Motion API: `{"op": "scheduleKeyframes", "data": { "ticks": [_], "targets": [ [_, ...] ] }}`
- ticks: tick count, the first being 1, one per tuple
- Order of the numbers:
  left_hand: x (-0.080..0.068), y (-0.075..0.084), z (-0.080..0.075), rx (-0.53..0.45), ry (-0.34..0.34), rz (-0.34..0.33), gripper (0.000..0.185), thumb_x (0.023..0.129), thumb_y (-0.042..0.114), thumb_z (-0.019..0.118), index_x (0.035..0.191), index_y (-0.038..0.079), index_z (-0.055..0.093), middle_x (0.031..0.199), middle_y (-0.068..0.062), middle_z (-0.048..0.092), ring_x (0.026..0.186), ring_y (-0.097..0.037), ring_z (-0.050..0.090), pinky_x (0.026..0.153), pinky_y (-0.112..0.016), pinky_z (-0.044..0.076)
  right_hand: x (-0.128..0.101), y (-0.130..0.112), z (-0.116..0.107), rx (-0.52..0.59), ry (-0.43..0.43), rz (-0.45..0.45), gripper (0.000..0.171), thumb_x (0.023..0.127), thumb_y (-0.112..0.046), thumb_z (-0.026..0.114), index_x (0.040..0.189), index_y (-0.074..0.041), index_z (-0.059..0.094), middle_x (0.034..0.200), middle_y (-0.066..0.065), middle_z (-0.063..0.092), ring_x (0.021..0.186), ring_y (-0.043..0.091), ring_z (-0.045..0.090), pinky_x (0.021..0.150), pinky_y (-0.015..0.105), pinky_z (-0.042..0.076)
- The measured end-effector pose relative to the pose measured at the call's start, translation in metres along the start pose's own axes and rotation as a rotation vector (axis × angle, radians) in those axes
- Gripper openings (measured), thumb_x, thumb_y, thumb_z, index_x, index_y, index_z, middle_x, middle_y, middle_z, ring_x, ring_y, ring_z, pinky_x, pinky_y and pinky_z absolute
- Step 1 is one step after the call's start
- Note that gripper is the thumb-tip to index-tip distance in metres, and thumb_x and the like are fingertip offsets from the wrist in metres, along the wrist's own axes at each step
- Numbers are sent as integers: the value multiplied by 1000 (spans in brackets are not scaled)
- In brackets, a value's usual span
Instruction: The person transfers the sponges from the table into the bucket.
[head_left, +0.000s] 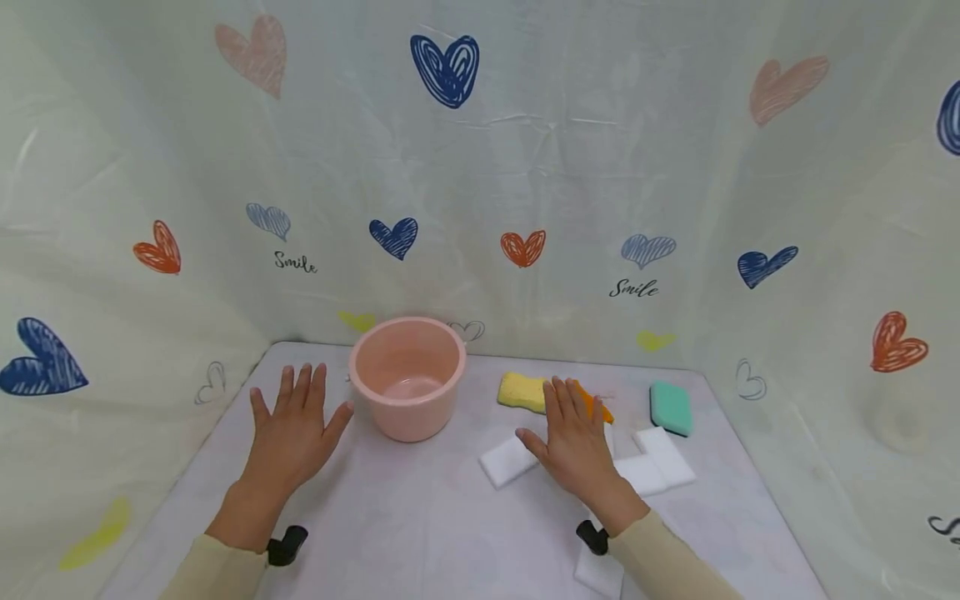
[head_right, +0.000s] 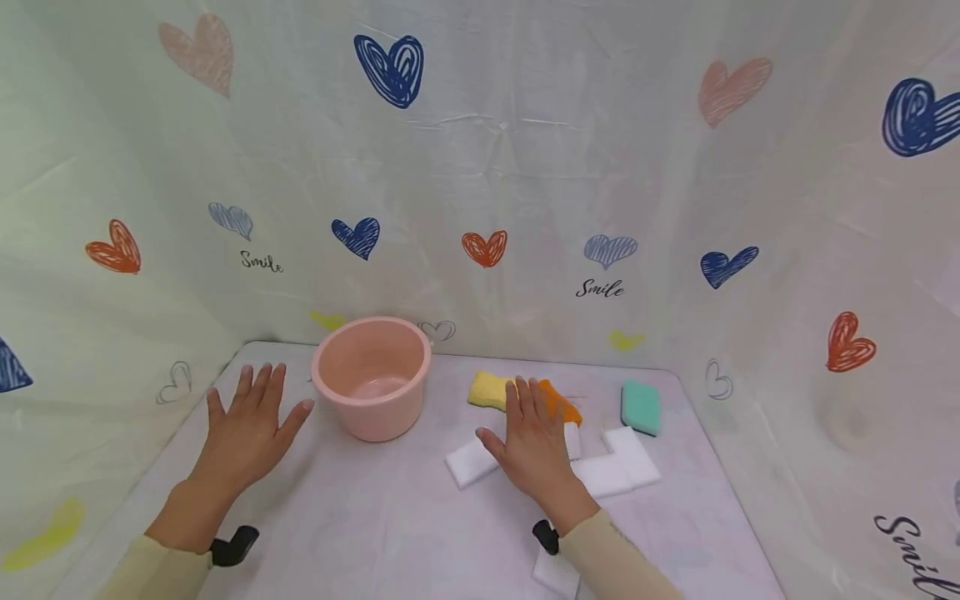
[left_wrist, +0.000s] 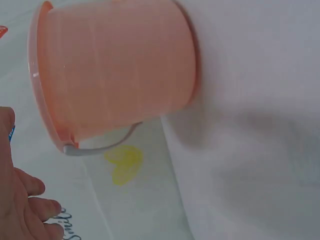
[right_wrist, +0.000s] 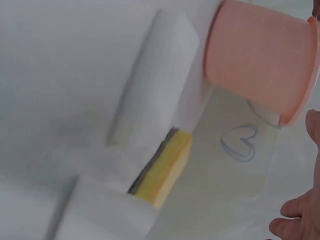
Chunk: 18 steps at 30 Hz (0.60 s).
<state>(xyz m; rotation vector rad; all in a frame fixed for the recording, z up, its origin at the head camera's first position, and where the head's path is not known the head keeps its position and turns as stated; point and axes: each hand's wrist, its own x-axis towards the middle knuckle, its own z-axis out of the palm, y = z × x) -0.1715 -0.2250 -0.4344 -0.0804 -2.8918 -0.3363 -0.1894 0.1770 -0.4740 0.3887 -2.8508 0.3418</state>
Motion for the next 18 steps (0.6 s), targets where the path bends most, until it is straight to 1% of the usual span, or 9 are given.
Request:
{"op": "scheduleKeyframes", "data": {
  "ticks": [5, 8, 10, 12, 15, 18],
  "targets": [
    [32, 15, -5, -39, -23, 11, 82, 112, 51, 40, 161, -13, 25, 166, -37, 26, 158, -55, 14, 119, -83, -1, 35, -35, -4, -21, -46, -76, 91, 105, -63, 53, 165, 0, 29, 172, 20, 29, 161, 39, 24, 125, 73, 18],
    [49, 23, -4, -50, -69, 35, 81, 113, 50, 36, 161, -13, 23, 168, -36, 24, 159, -53, 13, 122, -80, 1, 52, -52, -4, -23, -74, -107, 89, 106, -63, 50, 166, -1, 28, 173, 18, 28, 161, 37, 25, 126, 72, 18],
    [59, 26, -2, -37, -112, 48, 82, 113, 50, 35, 162, -13, 21, 168, -35, 22, 159, -52, 13, 124, -78, 4, 60, -61, -3, -18, -97, -128, 89, 106, -64, 48, 166, -2, 28, 174, 17, 27, 162, 36, 23, 127, 71, 18],
    [67, 25, 1, -31, -158, 52, 82, 113, 50, 34, 162, -14, 19, 169, -35, 19, 160, -52, 13, 125, -76, 7, 67, -69, -1, 0, -125, -156, 88, 107, -64, 45, 167, -2, 26, 175, 16, 24, 163, 36, 21, 128, 70, 17],
    [74, 21, 6, -42, -212, 35, 86, 112, 53, 34, 162, -15, 15, 170, -36, 16, 160, -52, 11, 127, -72, 10, 77, -74, 2, 23, -157, -196, 88, 107, -66, 39, 167, -4, 25, 175, 16, 22, 163, 36, 19, 128, 70, 16],
    [78, 20, 12, -82, -250, 34, 91, 111, 57, 34, 163, -14, 12, 171, -35, 14, 160, -51, 9, 129, -67, 10, 83, -72, 4, 38, -168, -184, 87, 107, -68, 37, 168, -5, 25, 175, 15, 24, 163, 36, 21, 128, 69, 18]
  ]
}}
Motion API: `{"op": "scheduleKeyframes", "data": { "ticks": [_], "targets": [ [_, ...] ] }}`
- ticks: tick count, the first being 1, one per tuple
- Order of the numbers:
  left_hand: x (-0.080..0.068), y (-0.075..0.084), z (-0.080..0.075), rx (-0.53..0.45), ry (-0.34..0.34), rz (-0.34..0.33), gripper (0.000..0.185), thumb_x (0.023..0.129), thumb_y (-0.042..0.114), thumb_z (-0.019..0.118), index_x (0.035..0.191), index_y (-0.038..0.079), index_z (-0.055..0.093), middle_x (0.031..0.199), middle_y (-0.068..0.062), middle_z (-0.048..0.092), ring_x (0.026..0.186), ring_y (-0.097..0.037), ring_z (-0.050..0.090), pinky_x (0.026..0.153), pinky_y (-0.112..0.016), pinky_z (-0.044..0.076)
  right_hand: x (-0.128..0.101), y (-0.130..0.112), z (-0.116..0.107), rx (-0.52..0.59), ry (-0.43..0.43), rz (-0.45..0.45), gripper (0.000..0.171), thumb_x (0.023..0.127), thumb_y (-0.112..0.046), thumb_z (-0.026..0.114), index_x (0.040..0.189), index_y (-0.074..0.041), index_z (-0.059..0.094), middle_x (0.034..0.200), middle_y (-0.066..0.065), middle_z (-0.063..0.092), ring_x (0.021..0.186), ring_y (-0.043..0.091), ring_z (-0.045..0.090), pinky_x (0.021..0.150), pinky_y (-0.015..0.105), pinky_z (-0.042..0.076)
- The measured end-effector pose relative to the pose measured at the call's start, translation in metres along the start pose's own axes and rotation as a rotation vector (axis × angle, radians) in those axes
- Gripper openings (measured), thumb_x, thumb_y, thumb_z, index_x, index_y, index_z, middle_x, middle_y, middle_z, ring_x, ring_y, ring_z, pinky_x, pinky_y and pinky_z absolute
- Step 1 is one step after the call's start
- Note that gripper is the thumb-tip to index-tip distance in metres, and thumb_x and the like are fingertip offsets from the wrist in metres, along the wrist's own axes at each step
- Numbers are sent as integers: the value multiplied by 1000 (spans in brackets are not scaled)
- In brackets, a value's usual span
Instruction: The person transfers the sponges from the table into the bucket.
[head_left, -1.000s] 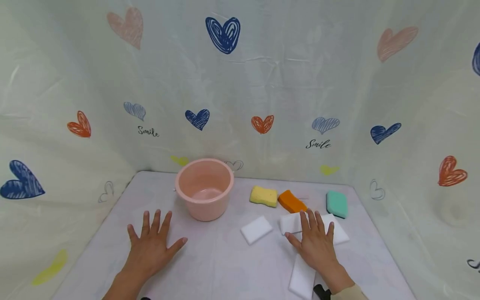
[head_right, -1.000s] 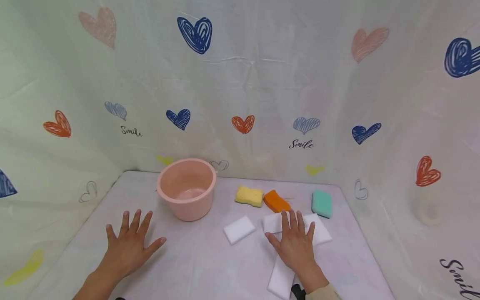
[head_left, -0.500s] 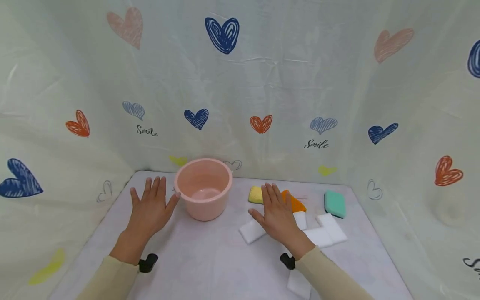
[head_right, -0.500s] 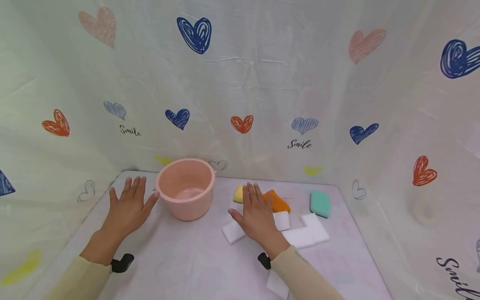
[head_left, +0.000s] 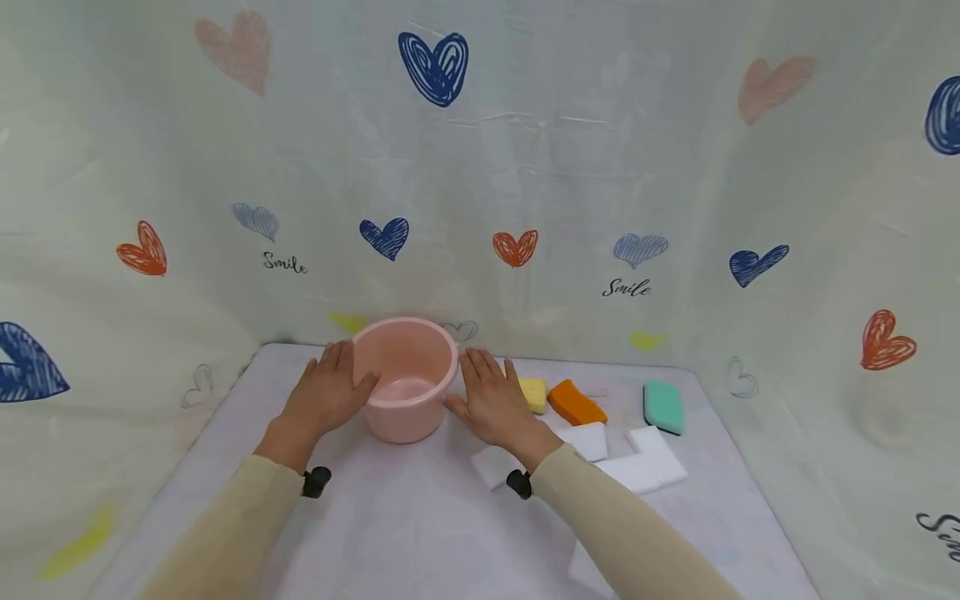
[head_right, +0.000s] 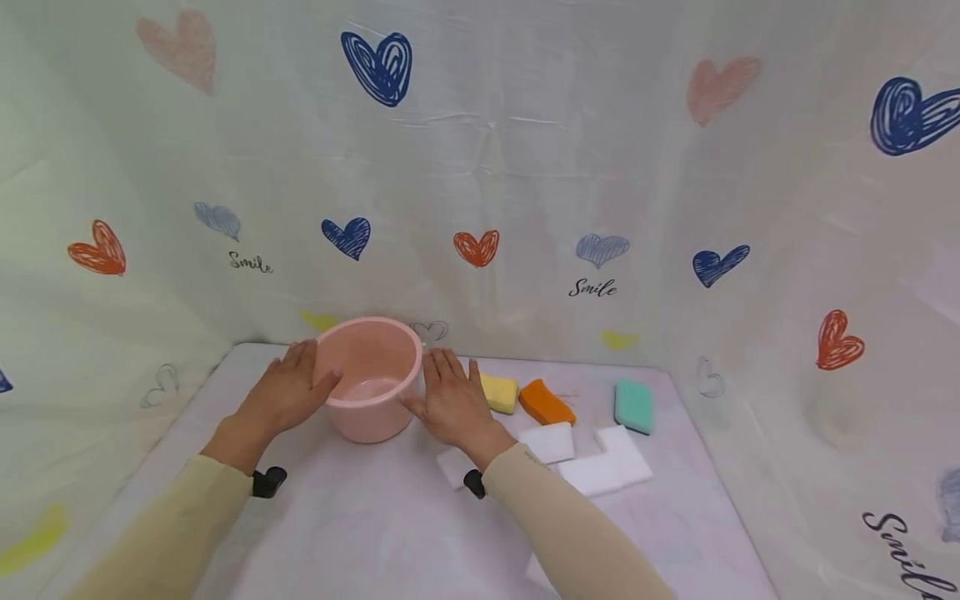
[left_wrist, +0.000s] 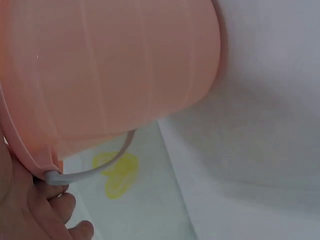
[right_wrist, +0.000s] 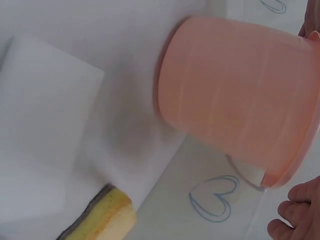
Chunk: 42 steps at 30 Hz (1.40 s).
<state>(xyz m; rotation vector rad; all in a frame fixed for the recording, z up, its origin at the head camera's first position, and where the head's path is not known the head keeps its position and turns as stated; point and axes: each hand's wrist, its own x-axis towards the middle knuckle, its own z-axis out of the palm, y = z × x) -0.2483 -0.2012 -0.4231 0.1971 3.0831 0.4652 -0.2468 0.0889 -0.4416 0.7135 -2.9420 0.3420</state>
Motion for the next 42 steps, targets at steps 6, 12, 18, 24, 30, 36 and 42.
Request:
{"op": "scheduleKeyframes", "data": {
  "ticks": [6, 12, 18, 24, 30, 36, 42],
  "targets": [
    [0, 7, 5, -32, -48, 49, 95, 108, 62, 38, 165, -9, 11, 173, -30, 15, 161, -47, 13, 132, -61, 11, -1, 10, -4, 35, 11, 69, 84, 108, -65, 40, 166, -5, 29, 173, 14, 30, 161, 34, 25, 128, 67, 21],
    [-3, 21, 3, 1, -103, 66, 98, 106, 65, 39, 166, -6, 12, 173, -28, 15, 162, -44, 15, 133, -57, 12, 1, 17, -13, 63, -9, 85, 82, 111, -60, 36, 166, -2, 26, 173, 17, 29, 161, 36, 26, 127, 67, 24],
    [-10, 25, 0, 31, -111, 90, 96, 106, 63, 43, 166, -6, 15, 172, -28, 19, 161, -45, 20, 132, -58, 18, -2, 16, -13, 108, -40, 95, 75, 113, -51, 37, 166, 0, 27, 171, 18, 33, 159, 36, 29, 127, 66, 25],
    [-20, 26, -1, 50, -83, 109, 94, 106, 61, 46, 166, -5, 18, 170, -29, 25, 158, -46, 25, 131, -59, 21, -12, 6, -9, 104, -3, 98, 74, 112, -51, 39, 164, 2, 31, 167, 19, 40, 157, 36, 35, 126, 63, 30],
    [-35, 25, -2, 40, -67, 121, 93, 106, 58, 48, 166, -6, 18, 169, -29, 29, 155, -47, 33, 130, -59, 24, -26, -3, -9, 110, 16, 81, 73, 111, -49, 42, 163, 2, 32, 164, 19, 44, 154, 37, 40, 124, 63, 34],
    [-45, 31, 3, 35, -74, 112, 90, 107, 56, 45, 165, -7, 18, 168, -29, 31, 154, -47, 35, 130, -59, 23, -37, -7, -7, 152, 3, 102, 72, 110, -47, 45, 163, 1, 33, 164, 17, 45, 154, 35, 40, 124, 62, 34],
    [-71, 33, 3, 54, -17, 160, 89, 106, 57, 50, 163, -7, 27, 166, -29, 34, 154, -46, 35, 129, -60, 26, -63, -18, -8, 72, 42, 77, 73, 109, -48, 49, 159, 3, 39, 161, 20, 48, 151, 39, 44, 122, 66, 35]
  ]
}}
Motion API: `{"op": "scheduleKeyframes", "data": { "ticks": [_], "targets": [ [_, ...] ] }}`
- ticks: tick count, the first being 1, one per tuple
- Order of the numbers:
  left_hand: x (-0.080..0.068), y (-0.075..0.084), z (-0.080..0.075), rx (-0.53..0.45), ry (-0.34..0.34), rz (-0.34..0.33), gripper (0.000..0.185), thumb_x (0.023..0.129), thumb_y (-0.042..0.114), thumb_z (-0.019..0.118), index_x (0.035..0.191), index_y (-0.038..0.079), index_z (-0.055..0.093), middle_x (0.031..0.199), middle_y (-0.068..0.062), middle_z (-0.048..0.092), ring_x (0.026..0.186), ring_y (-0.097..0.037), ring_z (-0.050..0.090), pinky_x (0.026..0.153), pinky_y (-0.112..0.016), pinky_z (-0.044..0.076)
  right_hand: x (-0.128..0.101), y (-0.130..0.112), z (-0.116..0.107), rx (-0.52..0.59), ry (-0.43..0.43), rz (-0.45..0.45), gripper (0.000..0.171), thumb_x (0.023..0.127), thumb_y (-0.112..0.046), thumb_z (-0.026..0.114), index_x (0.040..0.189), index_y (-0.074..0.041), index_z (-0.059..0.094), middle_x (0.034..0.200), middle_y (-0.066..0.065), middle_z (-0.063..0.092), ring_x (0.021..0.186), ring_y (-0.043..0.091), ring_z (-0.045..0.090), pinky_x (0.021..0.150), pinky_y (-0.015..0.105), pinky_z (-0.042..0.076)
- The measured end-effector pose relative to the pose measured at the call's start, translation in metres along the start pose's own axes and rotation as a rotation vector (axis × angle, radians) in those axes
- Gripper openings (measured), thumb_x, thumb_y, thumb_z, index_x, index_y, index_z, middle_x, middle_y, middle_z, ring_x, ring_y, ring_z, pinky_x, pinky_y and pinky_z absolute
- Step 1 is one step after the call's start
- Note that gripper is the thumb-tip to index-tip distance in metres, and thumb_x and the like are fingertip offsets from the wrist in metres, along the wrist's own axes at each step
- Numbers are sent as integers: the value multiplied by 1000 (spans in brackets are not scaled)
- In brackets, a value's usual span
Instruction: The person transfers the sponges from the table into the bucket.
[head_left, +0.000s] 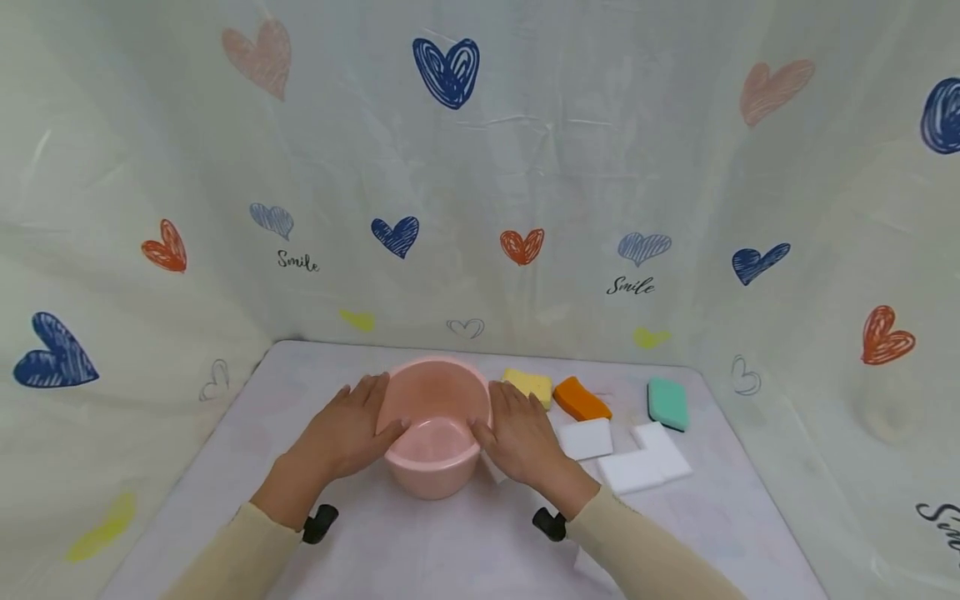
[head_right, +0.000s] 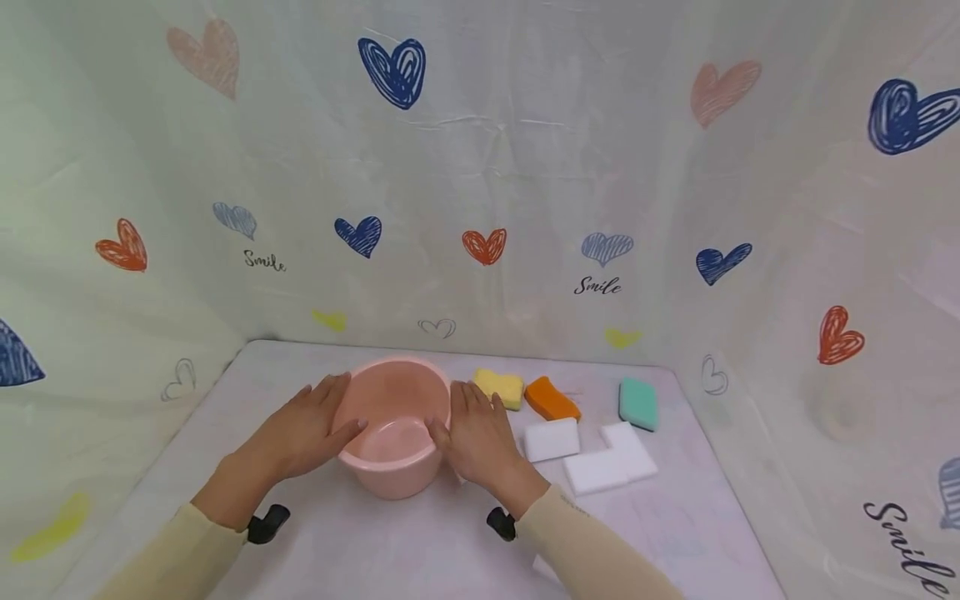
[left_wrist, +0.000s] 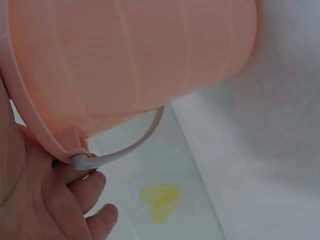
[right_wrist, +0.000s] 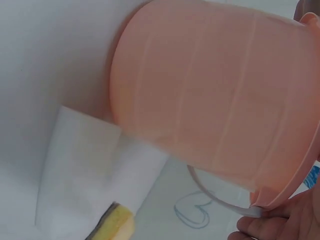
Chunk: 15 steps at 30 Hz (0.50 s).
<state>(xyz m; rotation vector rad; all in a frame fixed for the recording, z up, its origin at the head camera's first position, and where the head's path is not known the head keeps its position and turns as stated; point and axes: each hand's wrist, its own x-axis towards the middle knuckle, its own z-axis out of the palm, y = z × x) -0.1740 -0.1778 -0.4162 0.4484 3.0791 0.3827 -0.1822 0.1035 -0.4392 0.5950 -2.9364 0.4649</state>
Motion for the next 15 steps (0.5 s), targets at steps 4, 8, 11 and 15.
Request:
{"op": "scheduleKeyframes", "data": {
  "ticks": [4, 8, 11, 15],
  "targets": [
    [-16, 3, 1, 6, 29, 48, 90, 105, 60, 51, 161, -7, 33, 166, -28, 36, 156, -45, 33, 127, -61, 28, -21, -4, -2, -42, 4, -6, 76, 108, -53, 49, 159, 4, 41, 161, 21, 47, 151, 40, 44, 122, 68, 32],
    [-36, 9, 2, 3, 69, 78, 85, 107, 58, 49, 160, -8, 36, 165, -27, 39, 155, -45, 36, 126, -62, 31, -40, -9, -5, -49, 17, -34, 78, 107, -56, 50, 157, 3, 44, 159, 20, 51, 150, 39, 45, 122, 70, 32],
    [-52, 14, 6, 0, 97, 84, 79, 109, 52, 48, 159, -8, 38, 163, -27, 42, 154, -45, 38, 124, -63, 32, -52, -11, -7, -59, 27, -54, 78, 106, -59, 51, 155, 3, 48, 156, 18, 55, 150, 38, 46, 121, 70, 33],
    [-66, 18, 9, 3, 112, 72, 72, 112, 47, 46, 160, -6, 38, 164, -26, 41, 155, -44, 36, 124, -66, 30, -65, -14, -9, -66, 31, -64, 80, 106, -61, 50, 153, 3, 51, 155, 17, 57, 149, 37, 48, 121, 69, 34]
  ]
}}
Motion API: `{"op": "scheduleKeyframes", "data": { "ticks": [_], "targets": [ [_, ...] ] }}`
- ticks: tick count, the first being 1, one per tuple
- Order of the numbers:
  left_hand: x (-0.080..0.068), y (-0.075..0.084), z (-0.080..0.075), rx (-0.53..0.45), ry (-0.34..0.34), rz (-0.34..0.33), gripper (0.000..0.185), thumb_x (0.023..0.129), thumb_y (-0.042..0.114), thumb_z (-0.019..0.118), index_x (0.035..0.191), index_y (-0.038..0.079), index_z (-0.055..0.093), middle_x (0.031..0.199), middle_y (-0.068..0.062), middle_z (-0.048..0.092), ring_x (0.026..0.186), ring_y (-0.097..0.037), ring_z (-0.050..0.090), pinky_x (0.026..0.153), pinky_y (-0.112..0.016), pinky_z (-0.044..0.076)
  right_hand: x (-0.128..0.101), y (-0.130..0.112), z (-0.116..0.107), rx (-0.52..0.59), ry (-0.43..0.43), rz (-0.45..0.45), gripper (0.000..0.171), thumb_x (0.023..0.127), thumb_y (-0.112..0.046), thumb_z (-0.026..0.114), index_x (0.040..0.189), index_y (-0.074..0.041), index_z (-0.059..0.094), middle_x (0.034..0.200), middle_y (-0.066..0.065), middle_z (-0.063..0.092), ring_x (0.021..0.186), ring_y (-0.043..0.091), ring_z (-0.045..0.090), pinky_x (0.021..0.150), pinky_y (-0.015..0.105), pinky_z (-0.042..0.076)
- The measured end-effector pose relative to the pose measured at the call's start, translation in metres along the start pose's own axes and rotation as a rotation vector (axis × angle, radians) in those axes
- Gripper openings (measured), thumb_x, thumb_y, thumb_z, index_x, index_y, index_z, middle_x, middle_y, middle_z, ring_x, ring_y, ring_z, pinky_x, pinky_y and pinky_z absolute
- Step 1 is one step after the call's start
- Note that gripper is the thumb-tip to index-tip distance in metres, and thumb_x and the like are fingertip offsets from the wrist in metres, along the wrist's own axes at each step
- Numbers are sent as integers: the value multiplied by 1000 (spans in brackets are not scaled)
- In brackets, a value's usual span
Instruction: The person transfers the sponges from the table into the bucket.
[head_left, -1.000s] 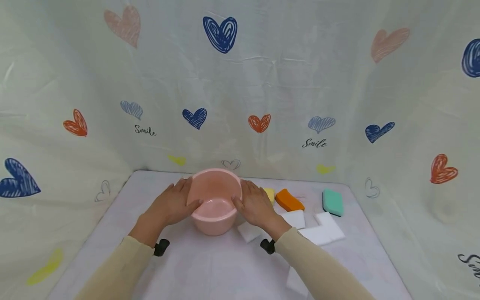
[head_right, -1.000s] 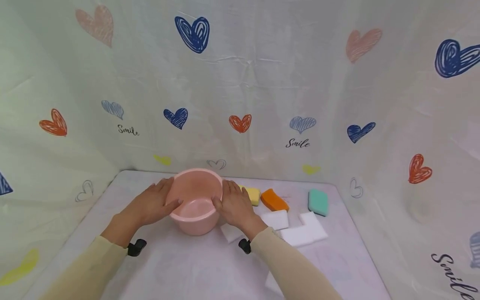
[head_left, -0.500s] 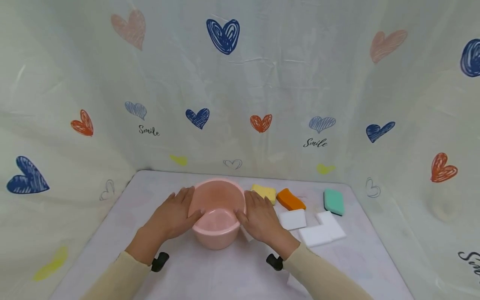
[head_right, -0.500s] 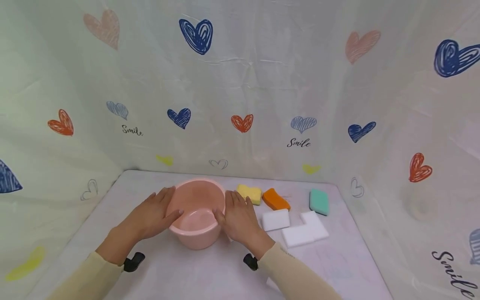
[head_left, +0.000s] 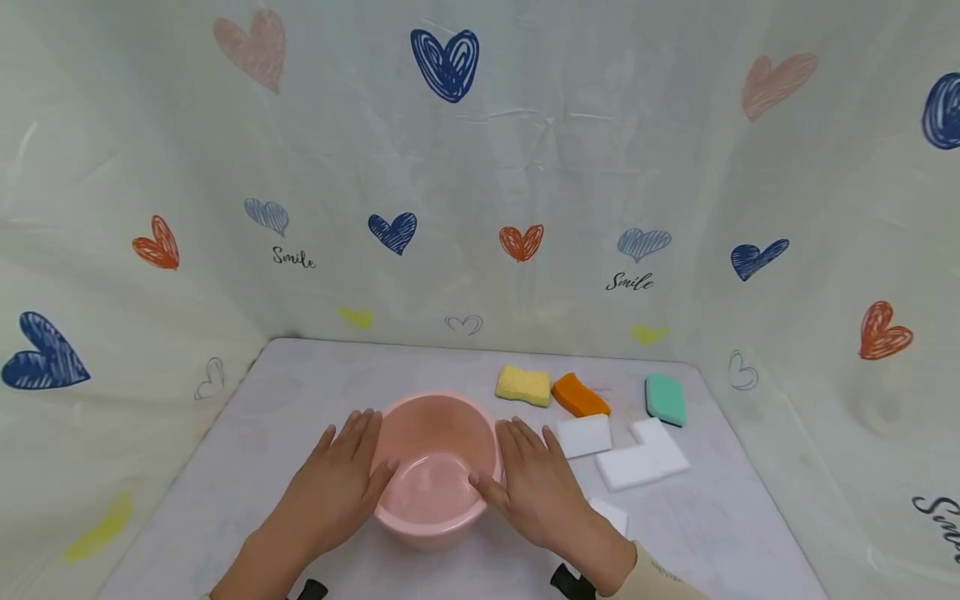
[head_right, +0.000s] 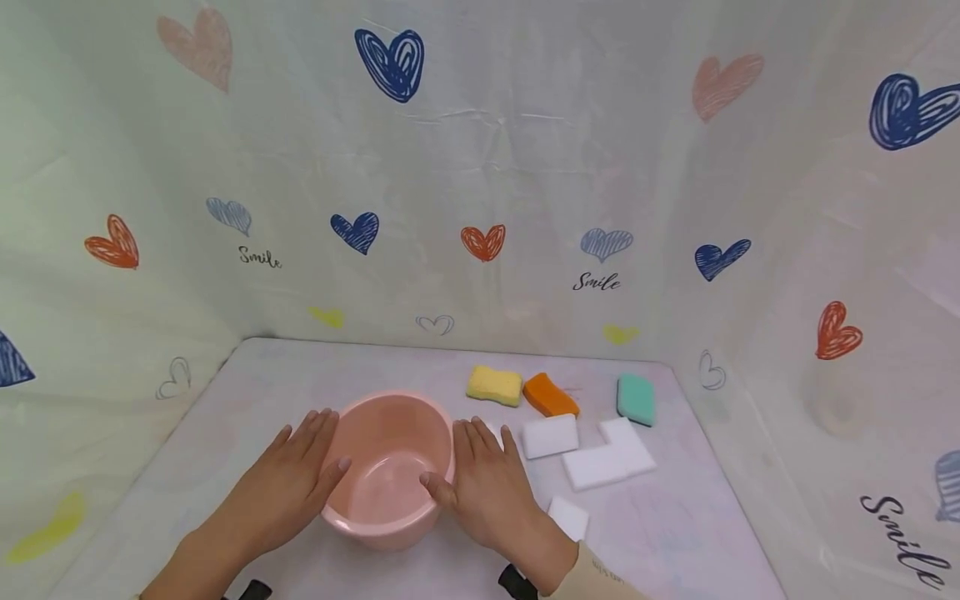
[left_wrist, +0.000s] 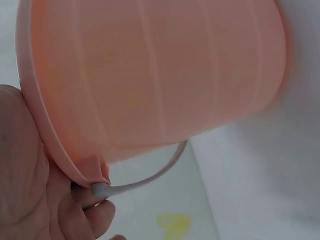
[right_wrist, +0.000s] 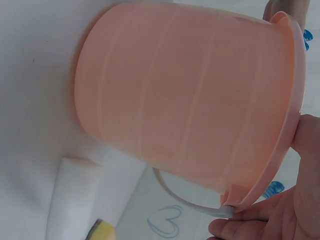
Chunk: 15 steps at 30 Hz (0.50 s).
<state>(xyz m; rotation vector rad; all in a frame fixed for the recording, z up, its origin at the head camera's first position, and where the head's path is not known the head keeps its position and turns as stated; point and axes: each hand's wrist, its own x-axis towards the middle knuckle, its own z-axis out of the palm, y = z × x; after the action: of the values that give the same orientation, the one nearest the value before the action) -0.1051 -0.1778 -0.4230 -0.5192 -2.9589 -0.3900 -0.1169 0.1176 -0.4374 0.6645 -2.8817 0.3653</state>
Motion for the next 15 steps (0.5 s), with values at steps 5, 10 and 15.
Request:
{"op": "scheduleKeyframes", "data": {
  "ticks": [5, 10, 15],
  "targets": [
    [-5, -5, -1, 10, 30, -52, 70, 114, 46, 39, 162, -4, 35, 168, -23, 36, 158, -42, 29, 126, -69, 20, -3, -3, 0, 29, 7, 4, 80, 106, -61, 50, 153, 4, 50, 156, 19, 55, 150, 38, 46, 122, 68, 32],
    [-6, -6, -1, 8, 29, -58, 70, 114, 47, 37, 162, -4, 34, 169, -23, 34, 159, -42, 27, 126, -70, 16, -3, -4, 3, 64, -1, 17, 81, 106, -61, 50, 154, 4, 49, 157, 19, 54, 151, 38, 45, 124, 67, 31],
    [-4, -4, 3, -14, 26, -56, 72, 113, 49, 38, 163, -3, 34, 170, -22, 32, 160, -41, 26, 127, -69, 15, -5, 13, 3, 114, 15, 18, 71, 107, -54, 55, 153, 0, 52, 157, 15, 55, 151, 37, 44, 125, 65, 30]
  ]
}}
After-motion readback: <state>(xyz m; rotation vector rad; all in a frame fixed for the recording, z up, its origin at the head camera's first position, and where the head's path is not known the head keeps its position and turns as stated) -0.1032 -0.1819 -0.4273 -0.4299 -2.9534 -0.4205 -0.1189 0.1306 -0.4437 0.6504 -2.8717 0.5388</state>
